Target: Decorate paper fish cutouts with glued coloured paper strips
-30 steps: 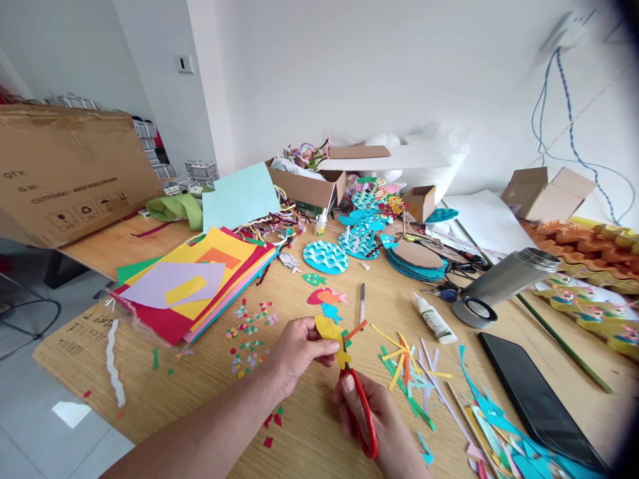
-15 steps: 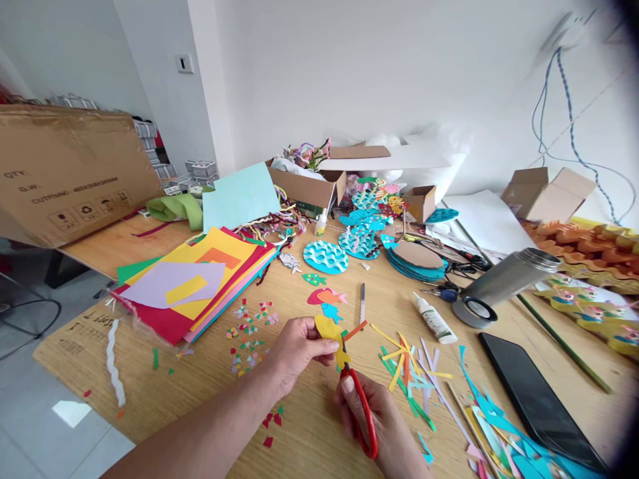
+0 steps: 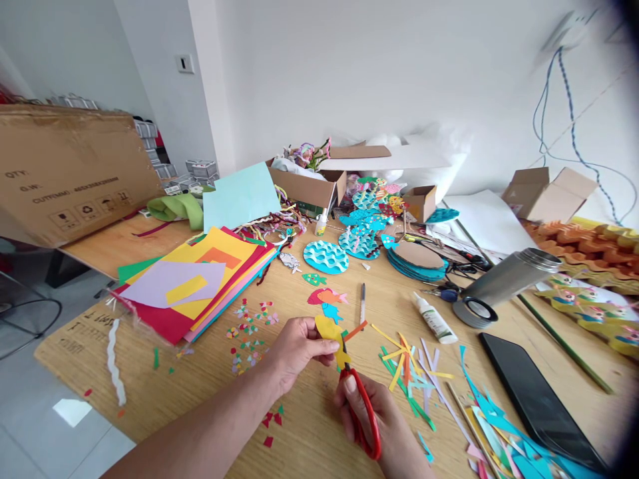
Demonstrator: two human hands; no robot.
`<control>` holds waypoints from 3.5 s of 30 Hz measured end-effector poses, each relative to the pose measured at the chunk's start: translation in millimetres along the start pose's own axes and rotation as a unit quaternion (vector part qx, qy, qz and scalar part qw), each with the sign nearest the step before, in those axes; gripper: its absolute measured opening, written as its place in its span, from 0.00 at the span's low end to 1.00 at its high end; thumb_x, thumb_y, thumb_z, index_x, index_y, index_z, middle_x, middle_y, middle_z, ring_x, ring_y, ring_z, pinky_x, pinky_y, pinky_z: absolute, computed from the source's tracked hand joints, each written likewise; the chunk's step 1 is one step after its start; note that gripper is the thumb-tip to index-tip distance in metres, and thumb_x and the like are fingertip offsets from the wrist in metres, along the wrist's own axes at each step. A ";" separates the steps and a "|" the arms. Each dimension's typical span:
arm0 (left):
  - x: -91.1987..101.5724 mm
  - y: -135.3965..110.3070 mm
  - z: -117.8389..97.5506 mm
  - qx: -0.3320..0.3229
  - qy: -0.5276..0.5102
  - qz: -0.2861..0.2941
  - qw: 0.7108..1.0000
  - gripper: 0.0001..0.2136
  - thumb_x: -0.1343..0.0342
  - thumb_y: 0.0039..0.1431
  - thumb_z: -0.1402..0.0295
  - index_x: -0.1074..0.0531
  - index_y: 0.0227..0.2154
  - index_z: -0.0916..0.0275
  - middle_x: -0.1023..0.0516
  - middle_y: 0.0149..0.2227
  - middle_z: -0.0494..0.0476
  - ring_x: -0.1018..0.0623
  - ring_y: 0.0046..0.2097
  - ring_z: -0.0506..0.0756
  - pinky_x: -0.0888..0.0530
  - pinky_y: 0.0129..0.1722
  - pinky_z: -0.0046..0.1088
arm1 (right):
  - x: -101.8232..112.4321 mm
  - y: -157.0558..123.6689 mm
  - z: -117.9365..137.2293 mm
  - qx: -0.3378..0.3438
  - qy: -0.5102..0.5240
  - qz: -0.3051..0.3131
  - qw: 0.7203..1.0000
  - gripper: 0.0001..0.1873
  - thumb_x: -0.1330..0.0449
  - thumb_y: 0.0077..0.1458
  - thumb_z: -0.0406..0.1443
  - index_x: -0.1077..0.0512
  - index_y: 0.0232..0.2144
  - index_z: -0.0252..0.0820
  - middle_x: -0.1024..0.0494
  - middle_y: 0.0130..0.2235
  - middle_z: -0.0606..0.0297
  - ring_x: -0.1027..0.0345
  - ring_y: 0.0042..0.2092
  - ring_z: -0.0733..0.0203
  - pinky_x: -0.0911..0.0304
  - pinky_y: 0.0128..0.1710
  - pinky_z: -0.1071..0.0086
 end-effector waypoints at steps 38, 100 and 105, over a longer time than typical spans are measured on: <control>2.7 -1.4 -3.9 0.065 -0.014 0.015 0.998 0.16 0.31 0.34 0.66 0.23 0.28 0.70 0.23 0.28 0.57 0.28 0.26 0.48 0.32 0.28 0.24 | 0.9 -0.9 0.7 0.015 -0.004 0.004 1.000 0.32 0.54 0.51 0.63 0.35 0.24 0.41 0.38 0.14 0.73 0.52 0.16 0.71 0.57 0.18 0.74; 1.2 -3.3 -5.7 0.070 0.017 0.041 0.997 0.16 0.32 0.34 0.64 0.23 0.27 0.70 0.23 0.27 0.57 0.29 0.26 0.48 0.33 0.29 0.25 | -0.8 -7.2 9.2 -0.005 0.007 0.000 1.000 0.32 0.56 0.51 0.64 0.36 0.25 0.42 0.36 0.16 0.72 0.49 0.18 0.69 0.54 0.20 0.73; 0.7 -3.8 -7.7 0.076 0.019 0.035 0.996 0.17 0.31 0.33 0.63 0.23 0.27 0.69 0.23 0.27 0.57 0.29 0.26 0.48 0.33 0.29 0.26 | -0.4 -5.4 5.9 -0.004 -0.002 0.001 1.000 0.33 0.56 0.50 0.65 0.36 0.25 0.42 0.36 0.16 0.72 0.51 0.17 0.69 0.55 0.18 0.74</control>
Point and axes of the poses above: each hand's wrist, its own y-axis towards the middle knuckle, its own x-axis out of the back of the hand, z = x × y, the point moved 1 cm from there along y, towards the middle knuckle
